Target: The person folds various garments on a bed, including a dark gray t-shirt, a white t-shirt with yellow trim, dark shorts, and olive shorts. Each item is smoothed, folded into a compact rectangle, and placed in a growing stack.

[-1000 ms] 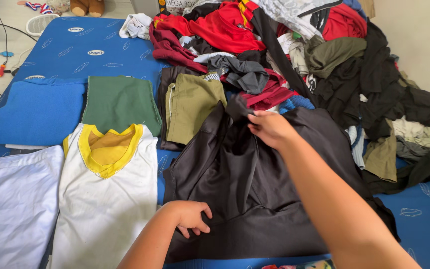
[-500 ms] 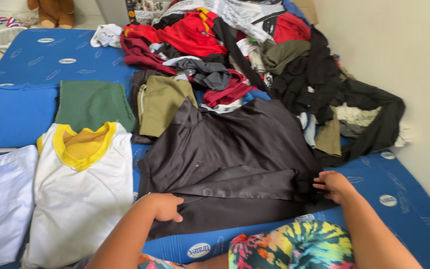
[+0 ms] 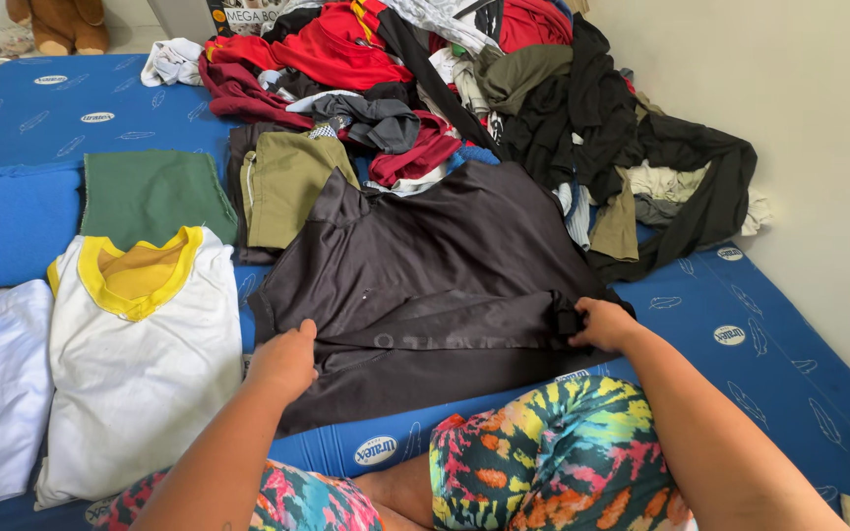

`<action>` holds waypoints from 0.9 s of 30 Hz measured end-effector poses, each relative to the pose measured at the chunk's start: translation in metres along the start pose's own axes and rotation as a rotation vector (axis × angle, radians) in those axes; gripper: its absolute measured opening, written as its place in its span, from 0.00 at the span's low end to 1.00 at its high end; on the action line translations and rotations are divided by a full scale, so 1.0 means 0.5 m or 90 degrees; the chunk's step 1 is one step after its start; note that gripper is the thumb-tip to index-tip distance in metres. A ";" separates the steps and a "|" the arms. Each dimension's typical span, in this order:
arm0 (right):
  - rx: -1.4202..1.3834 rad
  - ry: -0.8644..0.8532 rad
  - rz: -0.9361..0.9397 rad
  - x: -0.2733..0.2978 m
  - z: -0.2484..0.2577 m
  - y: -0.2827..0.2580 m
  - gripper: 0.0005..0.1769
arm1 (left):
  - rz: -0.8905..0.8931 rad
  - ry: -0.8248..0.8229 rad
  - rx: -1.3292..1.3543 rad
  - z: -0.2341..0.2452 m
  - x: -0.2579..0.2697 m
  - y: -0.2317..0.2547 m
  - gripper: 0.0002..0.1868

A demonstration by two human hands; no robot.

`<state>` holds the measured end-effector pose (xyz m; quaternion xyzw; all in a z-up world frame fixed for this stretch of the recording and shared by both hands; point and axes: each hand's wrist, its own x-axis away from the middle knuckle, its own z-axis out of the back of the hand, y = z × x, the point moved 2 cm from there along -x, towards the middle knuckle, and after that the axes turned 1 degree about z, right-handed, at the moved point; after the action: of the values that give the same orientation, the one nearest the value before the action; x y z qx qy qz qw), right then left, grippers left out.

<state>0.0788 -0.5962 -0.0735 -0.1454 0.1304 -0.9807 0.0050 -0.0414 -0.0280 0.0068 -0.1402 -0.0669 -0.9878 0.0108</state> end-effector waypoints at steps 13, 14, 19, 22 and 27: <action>-0.353 0.377 -0.341 0.088 0.061 0.086 0.13 | -0.150 -0.031 -0.070 -0.042 0.004 -0.014 0.16; -0.319 0.379 -0.341 0.090 0.057 0.089 0.12 | -0.154 -0.032 -0.082 -0.050 0.000 -0.012 0.14; -0.222 0.352 -0.269 0.058 0.021 0.118 0.15 | -0.161 -0.121 -0.141 -0.078 -0.004 -0.010 0.15; -0.159 0.377 -0.226 0.039 0.013 0.134 0.19 | -0.166 -0.200 -0.169 -0.070 0.008 0.007 0.16; -0.147 0.509 -0.182 -0.023 0.062 0.095 0.25 | -0.083 -0.344 -0.147 -0.009 -0.003 0.025 0.21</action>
<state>0.0972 -0.6493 -0.0604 0.2294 0.2097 -0.9297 -0.1976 -0.0407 -0.0412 0.0040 -0.3934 0.0366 -0.9145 -0.0867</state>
